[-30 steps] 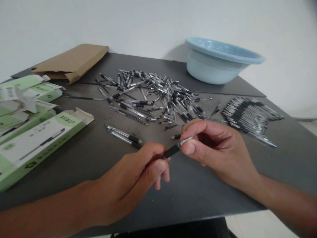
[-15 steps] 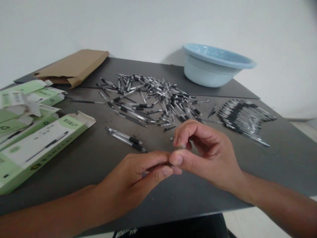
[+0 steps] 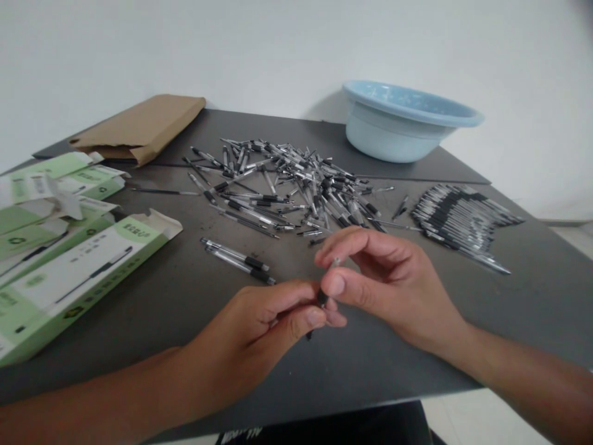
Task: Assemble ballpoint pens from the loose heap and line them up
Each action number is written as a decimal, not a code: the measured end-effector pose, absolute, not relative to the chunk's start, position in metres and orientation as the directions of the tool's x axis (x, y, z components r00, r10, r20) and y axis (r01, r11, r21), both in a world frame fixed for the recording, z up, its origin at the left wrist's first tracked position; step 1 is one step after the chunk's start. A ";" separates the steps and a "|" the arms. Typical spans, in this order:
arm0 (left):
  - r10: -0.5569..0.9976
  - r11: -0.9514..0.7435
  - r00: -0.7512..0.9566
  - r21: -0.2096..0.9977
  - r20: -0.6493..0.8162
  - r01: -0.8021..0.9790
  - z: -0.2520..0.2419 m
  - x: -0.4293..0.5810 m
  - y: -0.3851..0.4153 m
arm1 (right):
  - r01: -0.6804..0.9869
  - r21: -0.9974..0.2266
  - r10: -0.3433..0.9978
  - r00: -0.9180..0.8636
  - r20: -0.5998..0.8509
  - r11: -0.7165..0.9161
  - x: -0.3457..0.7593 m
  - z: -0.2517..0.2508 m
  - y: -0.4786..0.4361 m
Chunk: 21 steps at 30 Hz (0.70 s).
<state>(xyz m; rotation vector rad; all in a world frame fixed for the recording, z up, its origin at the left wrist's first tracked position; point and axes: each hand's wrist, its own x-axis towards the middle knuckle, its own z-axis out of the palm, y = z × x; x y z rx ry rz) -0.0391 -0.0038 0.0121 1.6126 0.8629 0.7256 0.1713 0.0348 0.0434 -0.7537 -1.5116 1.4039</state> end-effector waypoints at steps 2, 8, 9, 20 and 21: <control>0.834 -0.128 0.551 0.980 0.023 0.153 0.012 -0.039 -0.004 | -0.169 -0.970 0.879 -0.417 0.231 0.175 0.174 0.041 0.037; 0.834 -0.119 0.551 0.978 0.006 0.170 0.013 -0.038 -0.002 | -0.165 -0.986 0.799 -0.594 0.095 -0.005 0.176 0.046 0.034; 0.832 -0.125 0.554 0.978 0.012 0.166 0.013 -0.038 -0.002 | -0.172 -0.985 0.800 -0.591 0.101 -0.002 0.175 0.046 0.033; 0.821 -0.124 0.571 0.977 0.003 0.172 0.011 -0.039 -0.003 | -0.204 -0.977 0.773 -0.629 0.085 -0.059 0.177 0.033 0.038; 0.824 -0.123 0.566 0.977 0.004 0.173 0.012 -0.039 -0.003 | -0.201 -0.979 0.756 -0.646 0.102 -0.040 0.178 0.034 0.038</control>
